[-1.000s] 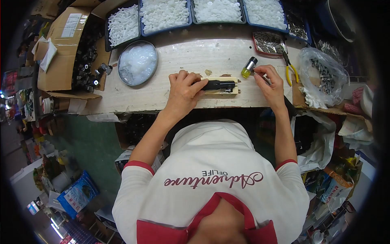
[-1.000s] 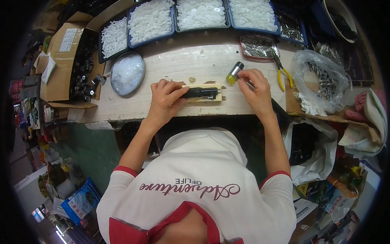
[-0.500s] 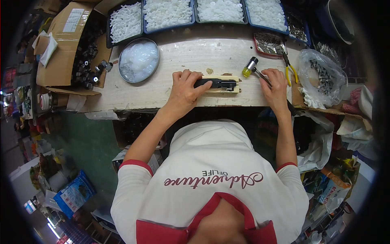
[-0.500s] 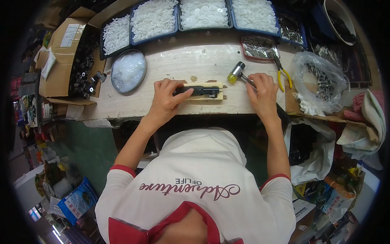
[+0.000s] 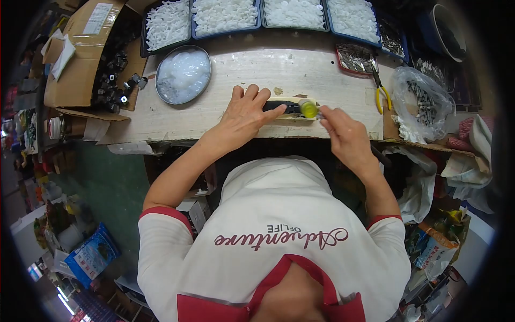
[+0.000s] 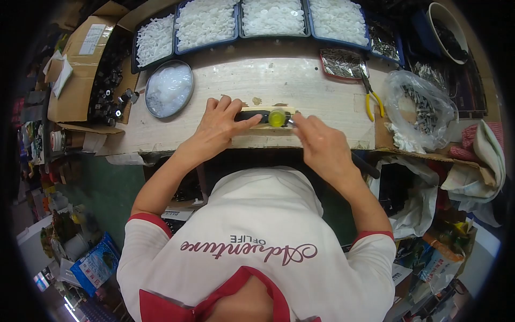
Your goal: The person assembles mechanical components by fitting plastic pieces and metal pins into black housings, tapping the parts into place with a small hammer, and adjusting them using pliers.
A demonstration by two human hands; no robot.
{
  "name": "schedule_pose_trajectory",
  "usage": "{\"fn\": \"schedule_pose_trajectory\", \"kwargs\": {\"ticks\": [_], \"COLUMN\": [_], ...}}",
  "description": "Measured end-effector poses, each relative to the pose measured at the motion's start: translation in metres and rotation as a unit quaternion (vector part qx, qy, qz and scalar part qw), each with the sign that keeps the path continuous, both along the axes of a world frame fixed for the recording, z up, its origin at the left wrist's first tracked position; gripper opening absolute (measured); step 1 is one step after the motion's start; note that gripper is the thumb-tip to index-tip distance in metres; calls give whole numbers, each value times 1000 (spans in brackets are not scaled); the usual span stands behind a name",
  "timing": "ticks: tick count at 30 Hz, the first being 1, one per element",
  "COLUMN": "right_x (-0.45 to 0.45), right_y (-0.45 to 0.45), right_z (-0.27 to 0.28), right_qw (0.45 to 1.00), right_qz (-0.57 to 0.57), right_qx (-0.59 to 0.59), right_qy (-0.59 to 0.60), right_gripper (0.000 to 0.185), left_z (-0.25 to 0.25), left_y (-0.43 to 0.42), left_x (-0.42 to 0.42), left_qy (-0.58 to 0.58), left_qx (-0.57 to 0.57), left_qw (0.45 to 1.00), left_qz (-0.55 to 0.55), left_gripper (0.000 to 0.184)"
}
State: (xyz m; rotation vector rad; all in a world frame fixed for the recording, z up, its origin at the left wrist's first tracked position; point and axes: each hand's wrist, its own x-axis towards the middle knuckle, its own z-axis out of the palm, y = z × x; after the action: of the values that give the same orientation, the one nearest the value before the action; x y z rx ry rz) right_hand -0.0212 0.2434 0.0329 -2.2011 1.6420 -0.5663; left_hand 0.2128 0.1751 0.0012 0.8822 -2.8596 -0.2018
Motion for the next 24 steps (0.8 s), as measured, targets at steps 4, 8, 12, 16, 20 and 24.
{"fn": "schedule_pose_trajectory", "kwargs": {"ticks": [4,8,12,16,20,24], "right_x": [4,11,11,17,14,14], "right_y": [-6,-4,-3,-9,-6,-14], "right_z": [2,20,7,18,-4,10], "right_qw": [994,997,996,999,993,997], "right_qz": [14,-18,-13,-16,-13,5], "right_qx": [50,-69,14,-26,57,56], "right_qy": [93,-40,89,30,104,50], "right_gripper": [18,17,15,16,19,20], "left_z": [2,2,1,1,-6,-8], "left_y": [-1,0,0,-5,-12,-16], "left_x": [-1,-2,-3,-2,-3,0], "left_qy": [-7,-7,2,19,97,163], "left_qx": [-7,-19,-25,-33,97,190], "left_qw": [1000,1000,999,999,991,964], "left_qz": [-10,-14,-24,-26,2,87], "left_gripper": [42,52,48,49,50,51]}}
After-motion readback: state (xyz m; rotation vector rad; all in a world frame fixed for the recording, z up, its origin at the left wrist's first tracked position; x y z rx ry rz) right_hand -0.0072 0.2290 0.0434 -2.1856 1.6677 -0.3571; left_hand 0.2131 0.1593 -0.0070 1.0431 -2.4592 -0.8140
